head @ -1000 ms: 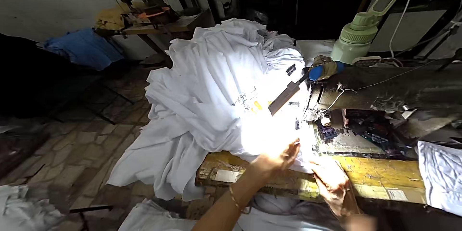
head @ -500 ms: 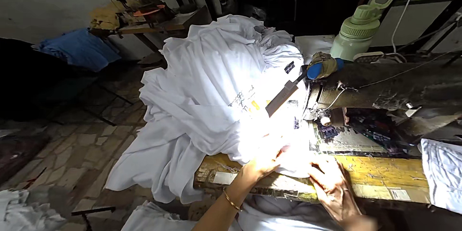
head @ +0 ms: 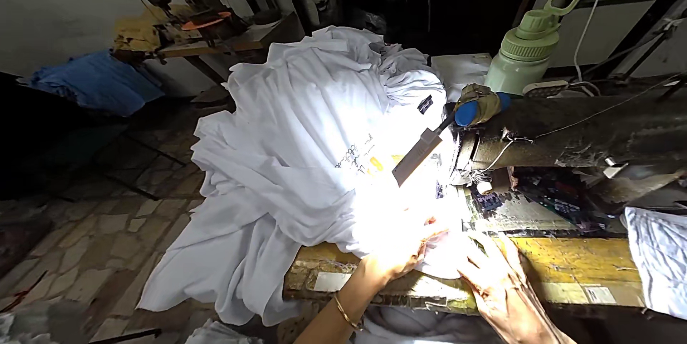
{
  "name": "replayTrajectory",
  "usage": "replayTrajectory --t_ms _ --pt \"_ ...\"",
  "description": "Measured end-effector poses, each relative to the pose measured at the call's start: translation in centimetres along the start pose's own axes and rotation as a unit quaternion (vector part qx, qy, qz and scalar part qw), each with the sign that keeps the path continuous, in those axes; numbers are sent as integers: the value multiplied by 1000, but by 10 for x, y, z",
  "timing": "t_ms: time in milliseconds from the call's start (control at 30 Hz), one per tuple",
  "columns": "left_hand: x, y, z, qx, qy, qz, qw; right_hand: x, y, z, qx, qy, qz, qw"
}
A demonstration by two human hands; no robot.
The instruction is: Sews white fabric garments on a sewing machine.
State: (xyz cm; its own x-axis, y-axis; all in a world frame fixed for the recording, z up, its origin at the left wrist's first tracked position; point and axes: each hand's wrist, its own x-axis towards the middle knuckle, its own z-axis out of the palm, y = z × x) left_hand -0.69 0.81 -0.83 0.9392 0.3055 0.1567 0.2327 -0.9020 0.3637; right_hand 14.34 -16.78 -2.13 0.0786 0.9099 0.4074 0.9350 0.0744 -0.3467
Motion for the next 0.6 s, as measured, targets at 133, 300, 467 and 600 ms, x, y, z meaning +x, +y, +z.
replayTrajectory --t_ms 133,300,467,600 --pt "-5 -3 3 -15 11 8 1000 1 -4 -3 -19 -15 3 1000" --pt "2 -4 -1 -23 -14 8 1000 5 -7 -13 -6 -54 29 998" --pt "17 -14 -4 -46 -80 -31 995 18 8 -3 -12 -40 37 998" --pt "26 -31 2 -70 -36 -15 997 36 20 6 -23 -29 43 998"
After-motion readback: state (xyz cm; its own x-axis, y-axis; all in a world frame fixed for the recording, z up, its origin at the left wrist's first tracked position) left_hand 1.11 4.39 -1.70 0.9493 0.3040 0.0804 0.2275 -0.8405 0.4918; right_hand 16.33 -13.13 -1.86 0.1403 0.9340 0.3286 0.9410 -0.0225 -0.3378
